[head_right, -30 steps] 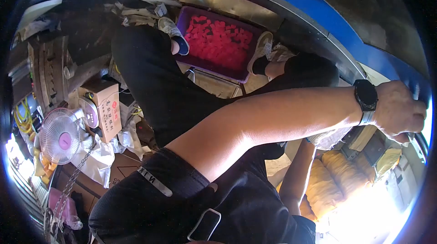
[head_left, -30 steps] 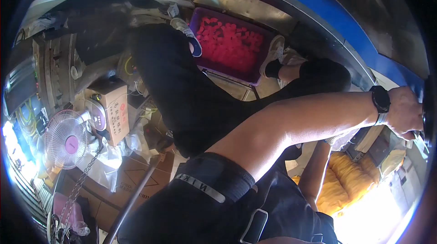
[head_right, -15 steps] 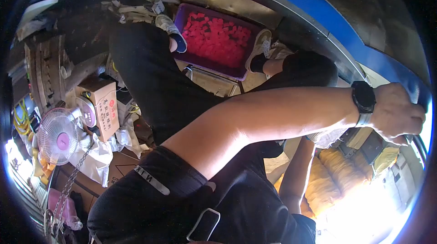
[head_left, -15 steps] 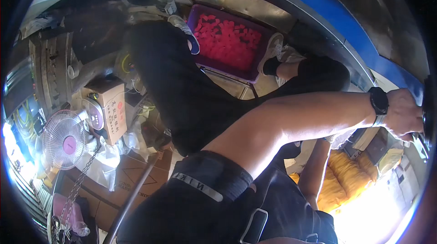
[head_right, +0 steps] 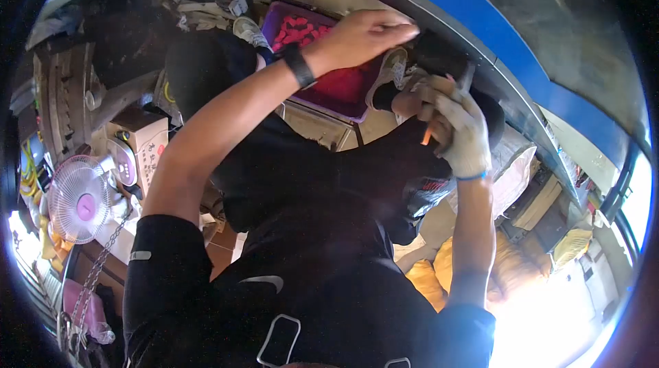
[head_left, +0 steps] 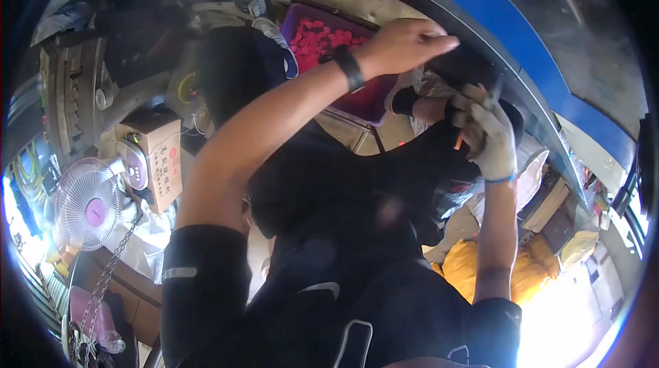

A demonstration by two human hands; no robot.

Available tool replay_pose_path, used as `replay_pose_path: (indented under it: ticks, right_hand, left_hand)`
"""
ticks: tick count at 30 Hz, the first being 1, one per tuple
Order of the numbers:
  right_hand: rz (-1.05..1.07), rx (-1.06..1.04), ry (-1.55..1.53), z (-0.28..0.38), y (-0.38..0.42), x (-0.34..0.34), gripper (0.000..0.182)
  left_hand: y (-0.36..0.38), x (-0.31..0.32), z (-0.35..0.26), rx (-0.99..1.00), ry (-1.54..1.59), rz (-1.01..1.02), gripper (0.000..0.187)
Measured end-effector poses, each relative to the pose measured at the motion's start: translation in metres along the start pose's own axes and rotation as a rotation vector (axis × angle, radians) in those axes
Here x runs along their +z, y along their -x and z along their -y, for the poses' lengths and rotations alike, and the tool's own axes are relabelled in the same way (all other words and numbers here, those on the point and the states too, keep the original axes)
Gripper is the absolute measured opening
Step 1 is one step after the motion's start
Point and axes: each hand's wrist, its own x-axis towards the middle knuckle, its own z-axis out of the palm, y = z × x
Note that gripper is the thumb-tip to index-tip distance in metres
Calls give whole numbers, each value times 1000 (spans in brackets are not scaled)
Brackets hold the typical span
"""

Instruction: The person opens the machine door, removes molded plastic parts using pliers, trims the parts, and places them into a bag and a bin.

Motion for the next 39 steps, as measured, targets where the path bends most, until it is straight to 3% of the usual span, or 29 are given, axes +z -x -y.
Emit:
replay_pose_path:
  ticks: [2, 5, 8, 12, 15, 19, 22, 24, 28, 31, 34, 36, 38, 39]
  right_hand:
    - [129, 63, -45, 2, -26, 34, 43]
    - [341, 173, -62, -1, -67, 73, 38]
    - [389, 213, 55, -12, -98, 99, 31]
    - [361, 238, -81, -17, -108, 124, 28]
    - [354, 125, 31, -32, -125, 122, 30]
    - [341, 314, -160, -50, -126, 118, 26]
    - [445, 339, -416, -64, -117, 123, 30]
    - [393, 349, -461, -80, -119, 119, 31]
    - [373, 294, -361, -79, -128, 126, 32]
    - [535, 275, -313, -81, -152, 114, 29]
    - [318, 95, 643, -94, -196, 112, 34]
    - [506, -397, 1710, -154, -260, 79, 38]
    - [361, -194, 1821, -217, -300, 68, 37]
    - [405, -114, 1930, -240, -312, 66, 35]
  left_hand:
    - [19, -22, -5, -116, -38, 39, 40]
    - [29, -31, -2, -222, 144, 21, 39]
    - [32, -41, 5, -402, 236, 0, 37]
    - [31, -57, 17, -511, 513, -150, 35]
    - [30, -67, 5, -594, 600, -247, 31]
    - [33, -65, 22, -538, 577, -324, 30]
    - [42, -68, 24, -531, 606, -340, 29]
    - [48, -70, 24, -518, 597, -345, 28]
    - [58, -69, 27, -470, 475, -518, 28]
    - [64, -78, 25, -466, 398, -567, 31]
    - [67, -79, 10, -456, 511, -834, 33]
    - [72, -92, 7, -446, 676, -808, 35]
    - [75, -106, 11, -368, 847, -863, 33]
    - [81, -123, -1, -466, 999, -822, 28]
